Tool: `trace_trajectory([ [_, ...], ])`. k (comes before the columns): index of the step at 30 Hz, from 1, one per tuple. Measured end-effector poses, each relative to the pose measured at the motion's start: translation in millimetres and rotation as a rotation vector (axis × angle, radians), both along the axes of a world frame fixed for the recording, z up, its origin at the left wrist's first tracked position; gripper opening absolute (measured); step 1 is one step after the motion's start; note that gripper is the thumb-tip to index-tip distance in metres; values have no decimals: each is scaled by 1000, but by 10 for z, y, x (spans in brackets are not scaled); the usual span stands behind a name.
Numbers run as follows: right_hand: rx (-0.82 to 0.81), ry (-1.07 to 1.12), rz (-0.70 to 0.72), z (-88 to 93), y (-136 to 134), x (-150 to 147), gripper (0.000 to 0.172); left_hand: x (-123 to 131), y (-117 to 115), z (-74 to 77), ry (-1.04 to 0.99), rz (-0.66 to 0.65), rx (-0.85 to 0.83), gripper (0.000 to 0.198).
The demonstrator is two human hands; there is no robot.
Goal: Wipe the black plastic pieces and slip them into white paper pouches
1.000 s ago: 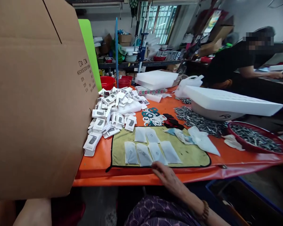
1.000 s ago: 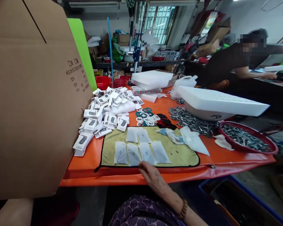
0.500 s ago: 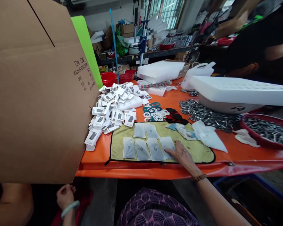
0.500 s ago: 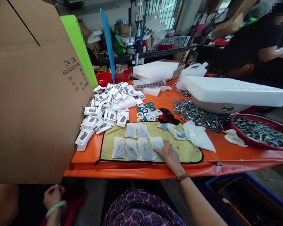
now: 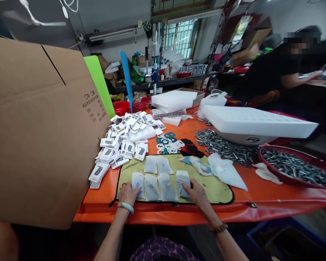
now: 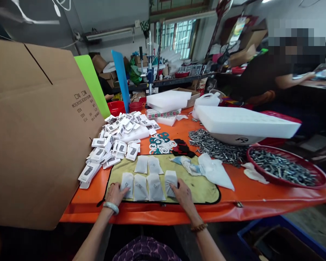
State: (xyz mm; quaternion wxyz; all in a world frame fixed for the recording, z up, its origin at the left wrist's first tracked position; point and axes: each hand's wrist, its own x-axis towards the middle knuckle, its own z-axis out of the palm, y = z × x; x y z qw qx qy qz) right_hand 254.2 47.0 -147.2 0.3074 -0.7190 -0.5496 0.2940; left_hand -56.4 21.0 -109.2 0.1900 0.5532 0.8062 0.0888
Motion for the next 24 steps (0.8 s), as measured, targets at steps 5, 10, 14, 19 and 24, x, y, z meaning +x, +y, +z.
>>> trace_trajectory([
  [5, -44, 604, 66, 152, -161, -160, 44, 142, 112, -1, -19, 26, -100, 42],
  [10, -180, 922, 191, 219, -290, -679, 58, 139, 134, -59, -238, 121, 0, 41],
  [14, -245, 1019, 255, 178, -342, -1021, 59, 67, 14, -156, -573, 224, 180, 31],
  [19, -300, 1141, 365, 177, -489, -1398, 62, 92, -438, -210, -1353, 371, 233, 53],
  [24, -326, 1032, 469, 203, -670, -1726, 60, 94, -886, -120, -1636, 575, 356, 59],
])
